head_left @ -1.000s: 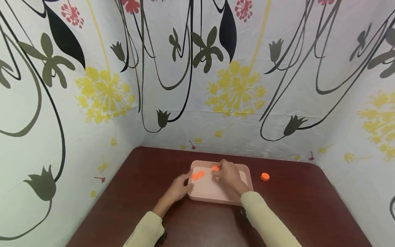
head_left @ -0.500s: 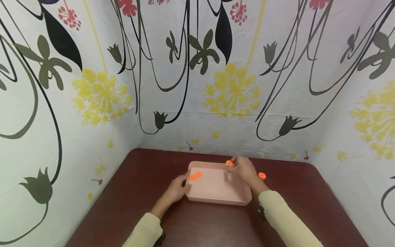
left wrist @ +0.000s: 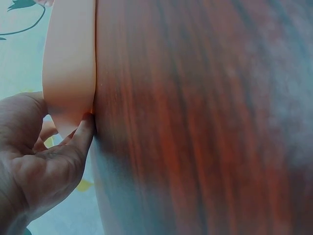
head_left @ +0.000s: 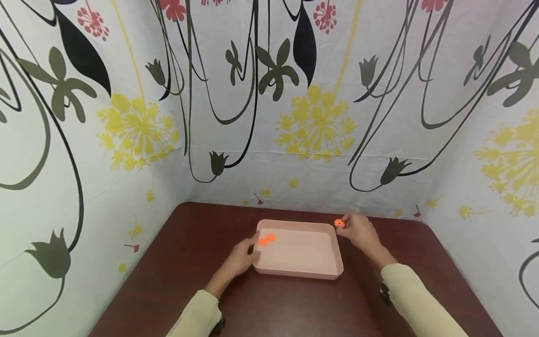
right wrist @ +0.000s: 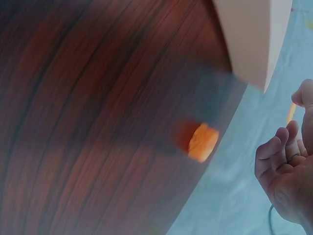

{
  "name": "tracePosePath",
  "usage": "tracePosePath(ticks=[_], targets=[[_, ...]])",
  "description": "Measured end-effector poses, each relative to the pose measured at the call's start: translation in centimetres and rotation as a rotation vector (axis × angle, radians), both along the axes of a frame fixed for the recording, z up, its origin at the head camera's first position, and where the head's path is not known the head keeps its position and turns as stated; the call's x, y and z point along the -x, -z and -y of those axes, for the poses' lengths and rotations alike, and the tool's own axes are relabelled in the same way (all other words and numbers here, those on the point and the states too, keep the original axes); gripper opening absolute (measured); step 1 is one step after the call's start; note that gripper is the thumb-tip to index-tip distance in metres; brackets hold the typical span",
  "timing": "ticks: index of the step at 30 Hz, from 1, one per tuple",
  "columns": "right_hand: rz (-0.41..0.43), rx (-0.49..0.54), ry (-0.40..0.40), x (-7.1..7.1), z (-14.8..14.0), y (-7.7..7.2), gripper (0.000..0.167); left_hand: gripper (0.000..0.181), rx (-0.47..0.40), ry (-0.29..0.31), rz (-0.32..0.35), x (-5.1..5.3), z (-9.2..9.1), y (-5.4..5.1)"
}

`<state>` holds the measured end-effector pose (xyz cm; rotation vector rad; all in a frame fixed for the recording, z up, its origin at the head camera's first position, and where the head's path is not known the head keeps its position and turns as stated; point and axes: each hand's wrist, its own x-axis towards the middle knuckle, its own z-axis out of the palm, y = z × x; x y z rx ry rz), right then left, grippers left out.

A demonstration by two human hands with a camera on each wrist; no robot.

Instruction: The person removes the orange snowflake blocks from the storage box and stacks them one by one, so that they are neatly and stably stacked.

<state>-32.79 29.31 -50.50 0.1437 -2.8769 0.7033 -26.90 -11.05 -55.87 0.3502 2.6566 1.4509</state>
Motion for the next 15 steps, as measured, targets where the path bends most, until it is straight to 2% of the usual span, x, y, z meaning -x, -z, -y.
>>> tracePosePath(ticks=[7,15], targets=[[-0.018,-0.013,0.068,-0.2,-3.2,0.7,0.040,0.070,0.002,-0.002,0.015,0.0,0.0,0.0],[0.000,-0.036,0.085,-0.8,-5.1,2.1,0.042,0.071,0.005,-0.009,0.036,0.1,0.0,-0.1]])
